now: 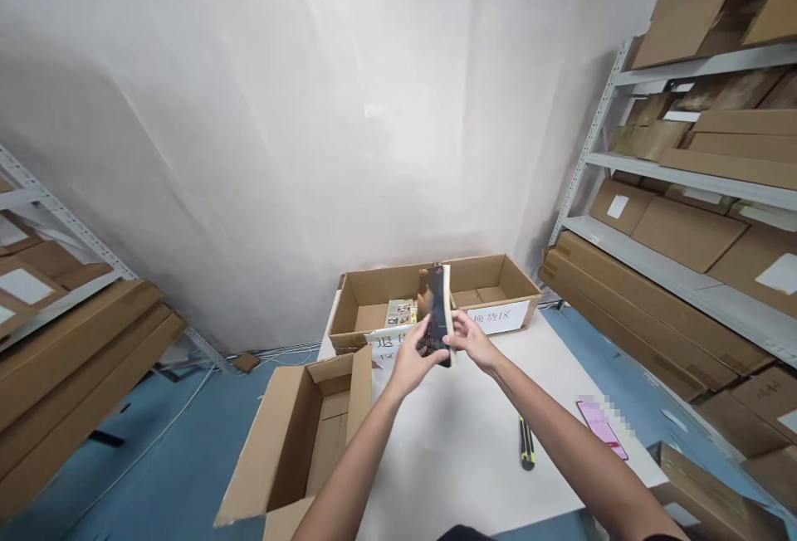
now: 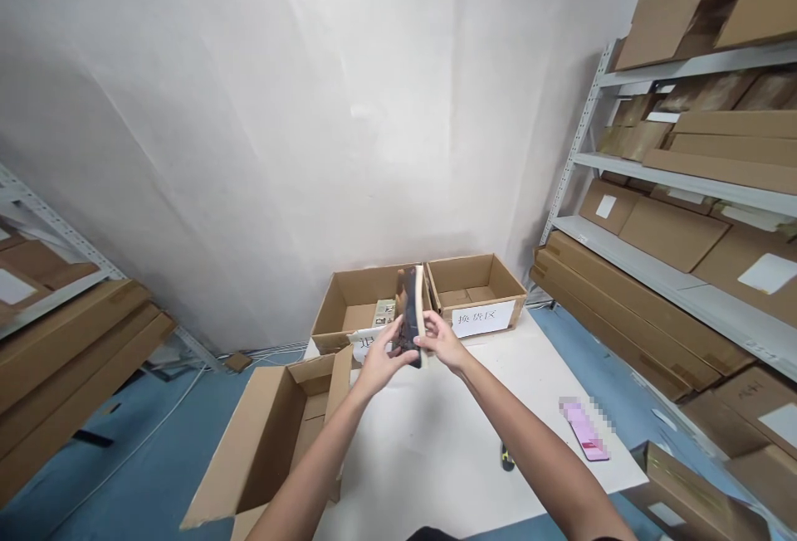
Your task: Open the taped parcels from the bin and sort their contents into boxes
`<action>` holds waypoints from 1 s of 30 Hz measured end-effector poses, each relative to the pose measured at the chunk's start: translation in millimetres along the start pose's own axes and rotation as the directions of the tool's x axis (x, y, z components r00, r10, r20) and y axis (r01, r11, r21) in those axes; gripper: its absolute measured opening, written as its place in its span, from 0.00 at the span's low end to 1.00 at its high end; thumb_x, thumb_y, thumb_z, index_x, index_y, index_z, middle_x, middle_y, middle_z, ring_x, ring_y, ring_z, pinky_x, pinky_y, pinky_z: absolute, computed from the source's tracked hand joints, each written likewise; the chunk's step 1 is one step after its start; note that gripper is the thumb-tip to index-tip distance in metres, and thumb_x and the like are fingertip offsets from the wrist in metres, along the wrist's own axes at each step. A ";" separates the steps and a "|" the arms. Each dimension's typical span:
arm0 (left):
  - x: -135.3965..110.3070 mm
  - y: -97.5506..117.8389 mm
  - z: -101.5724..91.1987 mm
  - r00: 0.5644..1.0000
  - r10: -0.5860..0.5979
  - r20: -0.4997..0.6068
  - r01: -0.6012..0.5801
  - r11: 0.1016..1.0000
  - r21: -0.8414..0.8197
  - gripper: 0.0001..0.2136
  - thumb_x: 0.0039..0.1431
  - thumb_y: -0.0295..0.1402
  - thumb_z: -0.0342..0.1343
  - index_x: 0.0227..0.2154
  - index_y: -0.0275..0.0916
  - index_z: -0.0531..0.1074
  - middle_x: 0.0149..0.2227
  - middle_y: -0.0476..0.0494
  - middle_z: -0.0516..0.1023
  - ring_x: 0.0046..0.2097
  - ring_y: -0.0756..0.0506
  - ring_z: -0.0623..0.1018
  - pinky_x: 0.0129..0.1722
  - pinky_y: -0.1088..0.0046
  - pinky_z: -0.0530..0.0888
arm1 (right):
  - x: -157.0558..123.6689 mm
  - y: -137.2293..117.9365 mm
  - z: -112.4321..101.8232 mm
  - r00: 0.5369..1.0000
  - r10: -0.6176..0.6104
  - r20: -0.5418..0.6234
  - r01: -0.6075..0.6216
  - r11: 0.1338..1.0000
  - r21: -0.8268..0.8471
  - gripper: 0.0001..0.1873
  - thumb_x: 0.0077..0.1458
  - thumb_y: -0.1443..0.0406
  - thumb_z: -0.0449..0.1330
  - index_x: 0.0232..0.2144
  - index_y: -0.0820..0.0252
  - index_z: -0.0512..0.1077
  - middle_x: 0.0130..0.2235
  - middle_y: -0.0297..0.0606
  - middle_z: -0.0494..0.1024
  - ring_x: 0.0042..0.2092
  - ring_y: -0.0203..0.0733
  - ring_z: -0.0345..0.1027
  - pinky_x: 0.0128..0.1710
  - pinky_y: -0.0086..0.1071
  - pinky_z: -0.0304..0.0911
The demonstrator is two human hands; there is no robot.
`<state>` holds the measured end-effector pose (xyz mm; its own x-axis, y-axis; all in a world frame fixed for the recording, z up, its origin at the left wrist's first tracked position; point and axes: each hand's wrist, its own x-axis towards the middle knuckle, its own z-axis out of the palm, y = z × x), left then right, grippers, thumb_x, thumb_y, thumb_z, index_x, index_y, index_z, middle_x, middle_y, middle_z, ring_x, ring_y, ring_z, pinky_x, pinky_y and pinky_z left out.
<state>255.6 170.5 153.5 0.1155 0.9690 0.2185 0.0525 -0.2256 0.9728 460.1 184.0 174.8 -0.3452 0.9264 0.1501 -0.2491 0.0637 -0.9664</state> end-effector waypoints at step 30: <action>151.9 -69.7 -118.0 0.912 -0.344 -0.223 0.324 0.938 -0.122 0.38 0.52 0.33 0.73 0.66 0.41 0.68 0.65 0.30 0.73 0.62 0.38 0.76 0.61 0.60 0.74 | 156.6 75.0 -39.1 0.779 0.137 -0.612 -0.274 0.952 -0.136 0.45 0.39 0.59 0.75 0.62 0.57 0.71 0.48 0.42 0.80 0.47 0.46 0.75 0.43 0.35 0.71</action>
<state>152.4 345.3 128.0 -0.1344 0.9838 -0.1185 -0.0344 0.1149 0.9928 422.7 348.4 117.7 0.2510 0.9573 -0.1433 -0.0197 -0.1429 -0.9895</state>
